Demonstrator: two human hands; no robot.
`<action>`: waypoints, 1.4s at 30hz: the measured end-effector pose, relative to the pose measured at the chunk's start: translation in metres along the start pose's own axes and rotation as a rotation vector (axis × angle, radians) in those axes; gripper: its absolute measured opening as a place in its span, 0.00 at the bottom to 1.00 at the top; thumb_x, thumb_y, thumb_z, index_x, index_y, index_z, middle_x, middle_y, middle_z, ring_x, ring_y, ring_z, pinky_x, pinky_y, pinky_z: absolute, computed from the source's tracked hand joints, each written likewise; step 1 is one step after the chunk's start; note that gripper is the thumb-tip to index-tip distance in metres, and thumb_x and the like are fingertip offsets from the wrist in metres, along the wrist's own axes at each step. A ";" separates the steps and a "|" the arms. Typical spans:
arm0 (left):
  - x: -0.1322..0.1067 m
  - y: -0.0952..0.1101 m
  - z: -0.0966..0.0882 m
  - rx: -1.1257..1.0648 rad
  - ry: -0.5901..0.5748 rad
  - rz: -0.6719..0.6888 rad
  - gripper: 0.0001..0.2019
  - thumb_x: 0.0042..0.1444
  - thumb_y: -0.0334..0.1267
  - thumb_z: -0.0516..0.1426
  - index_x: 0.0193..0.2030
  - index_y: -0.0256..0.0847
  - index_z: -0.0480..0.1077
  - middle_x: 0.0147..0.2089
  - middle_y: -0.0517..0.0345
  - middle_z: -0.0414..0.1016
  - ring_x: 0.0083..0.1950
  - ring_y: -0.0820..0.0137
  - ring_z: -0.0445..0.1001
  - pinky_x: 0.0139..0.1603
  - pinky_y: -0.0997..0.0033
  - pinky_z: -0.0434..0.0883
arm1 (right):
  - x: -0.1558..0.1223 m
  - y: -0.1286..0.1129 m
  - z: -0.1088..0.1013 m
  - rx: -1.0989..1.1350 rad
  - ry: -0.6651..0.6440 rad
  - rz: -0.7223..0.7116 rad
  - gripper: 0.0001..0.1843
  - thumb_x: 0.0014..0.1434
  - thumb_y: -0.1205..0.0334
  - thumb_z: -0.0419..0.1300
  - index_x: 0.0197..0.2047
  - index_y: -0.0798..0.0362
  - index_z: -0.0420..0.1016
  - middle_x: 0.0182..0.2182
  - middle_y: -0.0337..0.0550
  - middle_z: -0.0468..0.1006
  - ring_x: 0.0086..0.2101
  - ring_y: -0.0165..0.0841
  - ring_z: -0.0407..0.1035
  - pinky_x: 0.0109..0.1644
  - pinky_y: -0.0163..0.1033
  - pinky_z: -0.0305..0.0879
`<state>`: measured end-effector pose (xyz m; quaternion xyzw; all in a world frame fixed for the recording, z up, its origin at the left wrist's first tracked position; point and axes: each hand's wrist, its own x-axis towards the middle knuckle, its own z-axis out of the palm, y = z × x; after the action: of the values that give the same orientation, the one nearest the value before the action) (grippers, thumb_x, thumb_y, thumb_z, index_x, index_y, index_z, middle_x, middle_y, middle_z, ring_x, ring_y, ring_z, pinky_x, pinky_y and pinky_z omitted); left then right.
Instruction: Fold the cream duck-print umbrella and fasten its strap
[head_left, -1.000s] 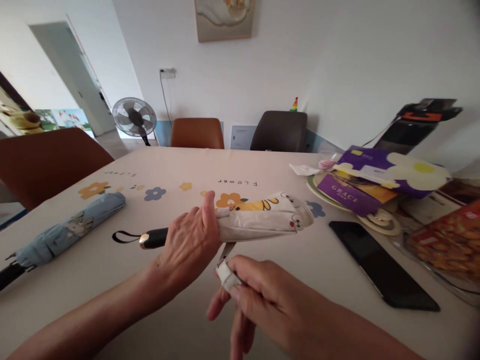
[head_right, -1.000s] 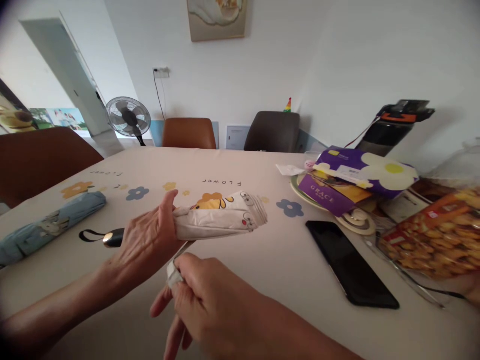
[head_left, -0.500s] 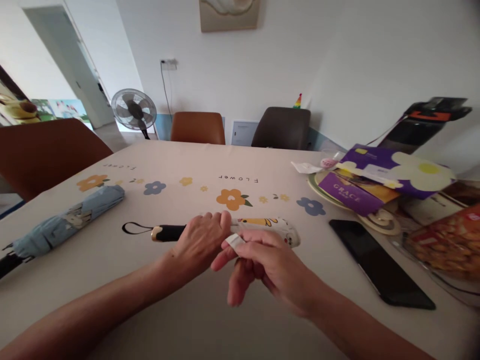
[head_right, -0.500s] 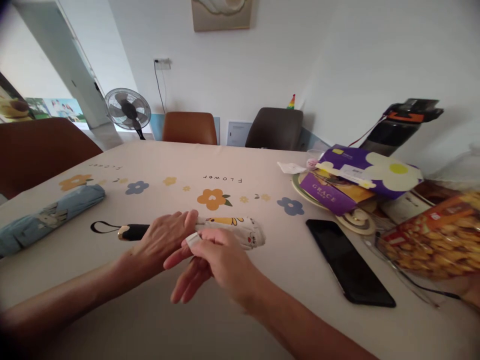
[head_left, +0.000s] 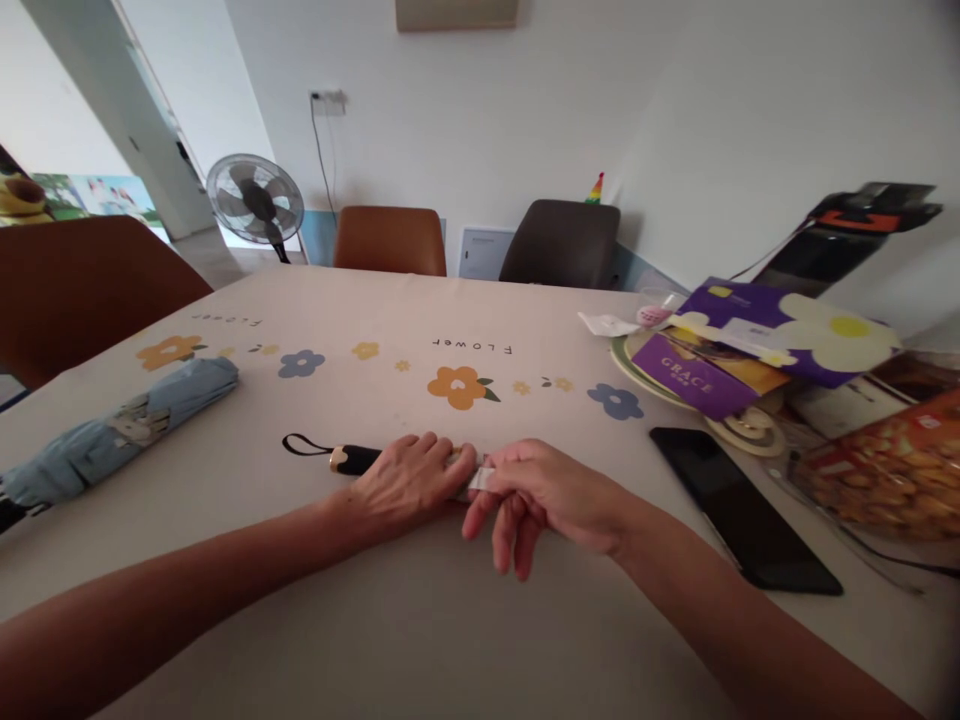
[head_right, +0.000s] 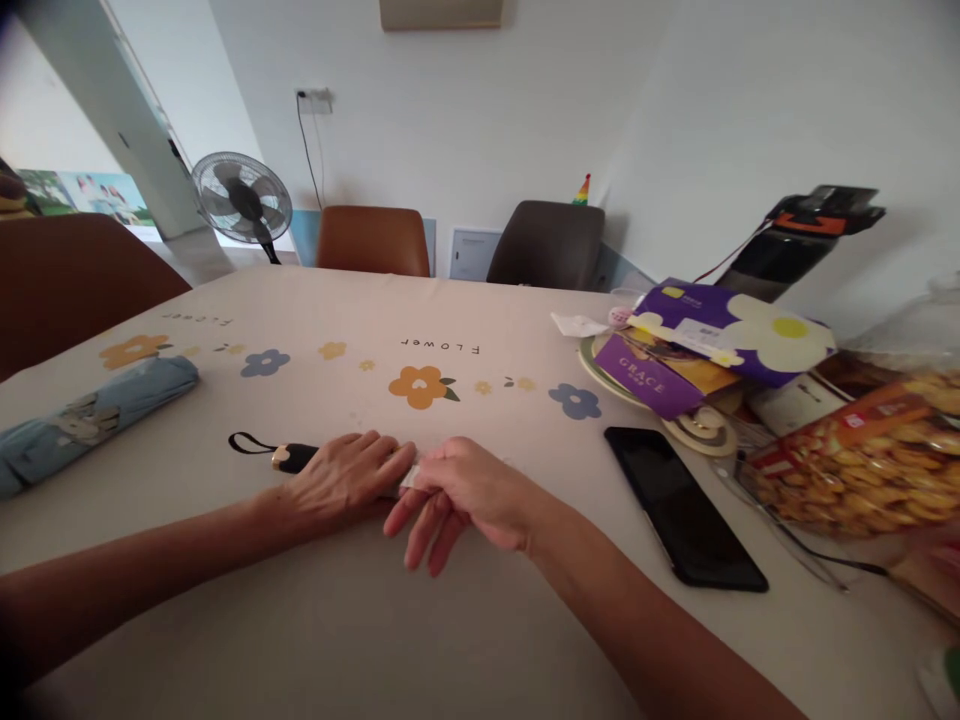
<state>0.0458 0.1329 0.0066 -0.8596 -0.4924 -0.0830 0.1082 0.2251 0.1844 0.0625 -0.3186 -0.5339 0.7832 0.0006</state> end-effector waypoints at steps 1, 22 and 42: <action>-0.003 0.000 0.002 -0.016 0.027 0.006 0.19 0.61 0.50 0.45 0.48 0.37 0.62 0.33 0.54 0.69 0.34 0.67 0.68 0.32 0.68 0.65 | -0.001 0.000 0.003 -0.051 0.003 0.008 0.04 0.52 0.66 0.50 0.31 0.58 0.60 0.33 0.52 0.77 0.21 0.33 0.72 0.20 0.36 0.68; -0.024 0.005 0.006 -0.412 0.354 -0.111 0.09 0.57 0.38 0.54 0.41 0.50 0.74 0.46 0.54 0.69 0.42 0.70 0.70 0.39 0.70 0.70 | -0.010 0.001 0.004 -0.526 0.135 -0.088 0.03 0.55 0.70 0.51 0.35 0.55 0.64 0.29 0.40 0.74 0.27 0.28 0.71 0.31 0.34 0.64; -0.025 0.004 0.010 -0.448 0.344 -0.125 0.12 0.56 0.39 0.55 0.47 0.42 0.66 0.46 0.52 0.71 0.44 0.69 0.71 0.40 0.69 0.71 | -0.009 -0.002 0.004 -1.255 0.288 -0.548 0.10 0.61 0.66 0.53 0.35 0.52 0.76 0.31 0.39 0.76 0.34 0.30 0.67 0.39 0.36 0.60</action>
<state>0.0377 0.1131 -0.0098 -0.8034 -0.4881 -0.3408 -0.0080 0.2291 0.1792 0.0697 -0.2132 -0.9411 0.2485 0.0846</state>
